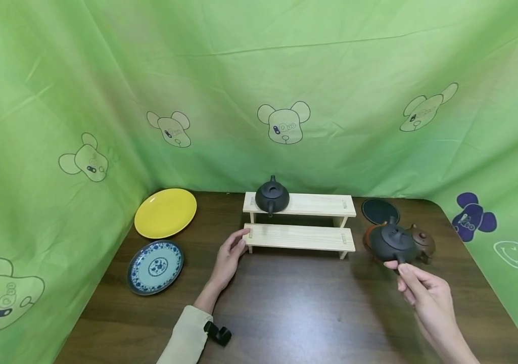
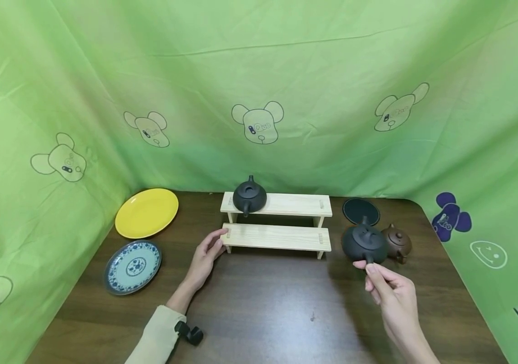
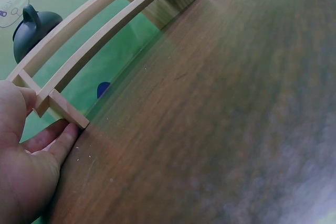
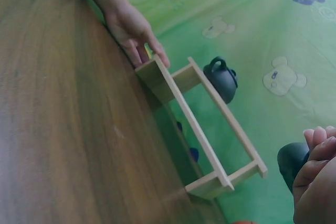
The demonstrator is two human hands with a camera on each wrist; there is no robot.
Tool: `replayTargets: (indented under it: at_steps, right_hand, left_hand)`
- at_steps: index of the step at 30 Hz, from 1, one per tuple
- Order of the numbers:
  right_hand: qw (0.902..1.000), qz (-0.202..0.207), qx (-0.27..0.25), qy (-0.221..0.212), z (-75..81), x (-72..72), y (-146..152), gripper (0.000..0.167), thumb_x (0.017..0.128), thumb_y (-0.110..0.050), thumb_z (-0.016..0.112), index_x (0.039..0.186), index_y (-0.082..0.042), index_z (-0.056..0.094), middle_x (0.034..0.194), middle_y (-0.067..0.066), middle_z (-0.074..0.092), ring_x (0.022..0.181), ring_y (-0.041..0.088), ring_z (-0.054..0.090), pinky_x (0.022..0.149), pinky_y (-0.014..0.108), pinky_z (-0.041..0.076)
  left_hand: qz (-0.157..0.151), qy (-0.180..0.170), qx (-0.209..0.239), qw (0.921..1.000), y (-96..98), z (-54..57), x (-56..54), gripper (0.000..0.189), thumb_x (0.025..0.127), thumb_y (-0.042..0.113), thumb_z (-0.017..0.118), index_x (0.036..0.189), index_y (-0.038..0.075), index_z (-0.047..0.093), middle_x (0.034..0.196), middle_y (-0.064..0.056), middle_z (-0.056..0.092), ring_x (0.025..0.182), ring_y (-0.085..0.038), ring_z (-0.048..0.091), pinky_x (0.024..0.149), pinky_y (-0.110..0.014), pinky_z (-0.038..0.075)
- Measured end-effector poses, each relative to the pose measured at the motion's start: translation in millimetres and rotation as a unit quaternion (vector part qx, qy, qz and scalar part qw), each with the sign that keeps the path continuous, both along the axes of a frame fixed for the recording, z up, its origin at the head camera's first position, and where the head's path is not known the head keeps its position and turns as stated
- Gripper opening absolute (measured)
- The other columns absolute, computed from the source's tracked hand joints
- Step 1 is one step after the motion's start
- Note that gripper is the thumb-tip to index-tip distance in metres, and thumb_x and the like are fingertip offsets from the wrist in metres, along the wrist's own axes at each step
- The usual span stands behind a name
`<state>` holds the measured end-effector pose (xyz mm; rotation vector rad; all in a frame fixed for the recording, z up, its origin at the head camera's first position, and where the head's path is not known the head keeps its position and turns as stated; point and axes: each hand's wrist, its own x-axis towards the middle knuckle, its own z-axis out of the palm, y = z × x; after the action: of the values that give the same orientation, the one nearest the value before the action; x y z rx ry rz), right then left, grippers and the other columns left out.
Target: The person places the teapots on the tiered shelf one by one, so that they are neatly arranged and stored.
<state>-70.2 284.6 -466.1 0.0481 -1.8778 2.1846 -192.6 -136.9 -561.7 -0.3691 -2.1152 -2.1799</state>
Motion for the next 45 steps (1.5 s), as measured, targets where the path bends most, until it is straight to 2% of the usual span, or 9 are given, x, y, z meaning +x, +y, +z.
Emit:
replayTargets:
  at_steps: [3,10,15,21,24,29,36,42,45]
  right_hand:
    - [0.9999,-0.001,0.010,-0.013,3.0,-4.6,-2.7,0.038,0.113,0.005,0.055,0.078,0.002,0.067,0.092,-0.004,0.078,0.056,0.025,0.018,0.048,0.040,0.010]
    - [1.0000,0.007,0.003,-0.005,8.6,-17.0,-8.2,0.037,0.113,0.004,0.055,0.080,0.002,0.070,0.083,-0.004,0.074,0.057,0.025,0.016,0.048,0.041,0.007]
    - [1.0000,0.006,0.004,-0.003,12.7,-26.2,-15.9,0.034,0.114,0.000,0.057,0.085,0.002,0.074,0.076,-0.004,0.068,0.058,0.025,0.016,0.048,0.041,0.007]
    - [0.9998,0.014,0.009,0.010,15.7,-35.6,-26.8,0.034,0.114,0.001,0.056,0.084,0.004,0.072,0.073,-0.004,0.064,0.057,0.025,0.015,0.047,0.041,0.007]
    - [0.9997,0.014,0.010,0.015,16.9,-40.8,-34.2,0.032,0.114,0.001,0.056,0.087,0.004,0.074,0.068,-0.004,0.056,0.057,0.025,0.015,0.047,0.040,0.007]
    - [0.9996,0.016,0.001,0.025,17.6,-49.8,-45.9,0.033,0.114,0.000,0.058,0.084,0.001,0.073,0.067,-0.004,0.055,0.057,0.025,0.014,0.048,0.041,0.005]
    - [0.9992,0.018,0.010,0.033,14.6,-59.1,-55.1,0.032,0.113,0.001,0.058,0.089,-0.002,0.078,0.066,-0.005,0.056,0.057,0.026,0.015,0.049,0.043,0.005]
    - [0.9990,0.020,0.016,0.036,14.1,-68.9,-62.0,0.036,0.113,-0.001,0.059,0.080,0.000,0.073,0.069,-0.004,0.061,0.055,0.026,0.016,0.048,0.042,0.007]
    - [0.9987,0.022,0.023,0.039,12.4,-75.2,-64.3,0.035,0.114,-0.002,0.059,0.082,-0.001,0.075,0.068,-0.005,0.060,0.055,0.025,0.019,0.048,0.041,0.009]
  left_hand:
    - [-0.002,0.012,-0.001,0.9999,0.0,-1.2,-0.7,0.037,0.117,0.019,0.057,0.150,0.003,0.065,0.158,-0.019,0.060,0.140,-0.018,0.059,0.109,-0.029,0.058]
    - [0.001,-0.048,-0.008,0.9988,3.9,8.4,2.0,0.038,0.118,0.009,0.052,0.153,-0.001,0.060,0.164,-0.020,0.054,0.148,-0.029,0.052,0.117,-0.034,0.053]
    - [0.009,-0.061,-0.004,0.9981,3.4,9.8,1.1,0.038,0.117,0.004,0.051,0.153,-0.001,0.061,0.164,-0.019,0.054,0.148,-0.031,0.051,0.116,-0.031,0.053]
    - [0.006,-0.059,-0.006,0.9982,2.5,8.4,2.7,0.037,0.117,0.004,0.051,0.153,-0.001,0.061,0.164,-0.019,0.054,0.149,-0.032,0.051,0.119,-0.038,0.052]
    - [0.007,-0.059,-0.003,0.9982,2.1,8.0,2.6,0.037,0.117,0.004,0.051,0.153,-0.001,0.061,0.164,-0.019,0.054,0.148,-0.032,0.051,0.119,-0.040,0.052]
    - [0.007,-0.060,0.000,0.9982,2.0,6.1,1.6,0.038,0.118,0.005,0.050,0.153,-0.001,0.061,0.164,-0.019,0.054,0.148,-0.032,0.051,0.119,-0.039,0.052]
    - [0.006,-0.062,-0.005,0.9980,3.7,7.7,1.6,0.037,0.117,0.004,0.051,0.153,0.001,0.062,0.163,-0.017,0.056,0.148,-0.029,0.052,0.117,-0.034,0.053]
    - [0.005,-0.060,-0.004,0.9982,3.7,7.9,0.4,0.037,0.118,0.006,0.051,0.153,0.000,0.062,0.163,-0.018,0.055,0.149,-0.031,0.051,0.118,-0.036,0.053]
    - [0.008,-0.062,-0.003,0.9981,3.1,7.5,0.6,0.037,0.117,0.005,0.051,0.153,-0.001,0.061,0.163,-0.019,0.055,0.149,-0.031,0.051,0.118,-0.036,0.053]
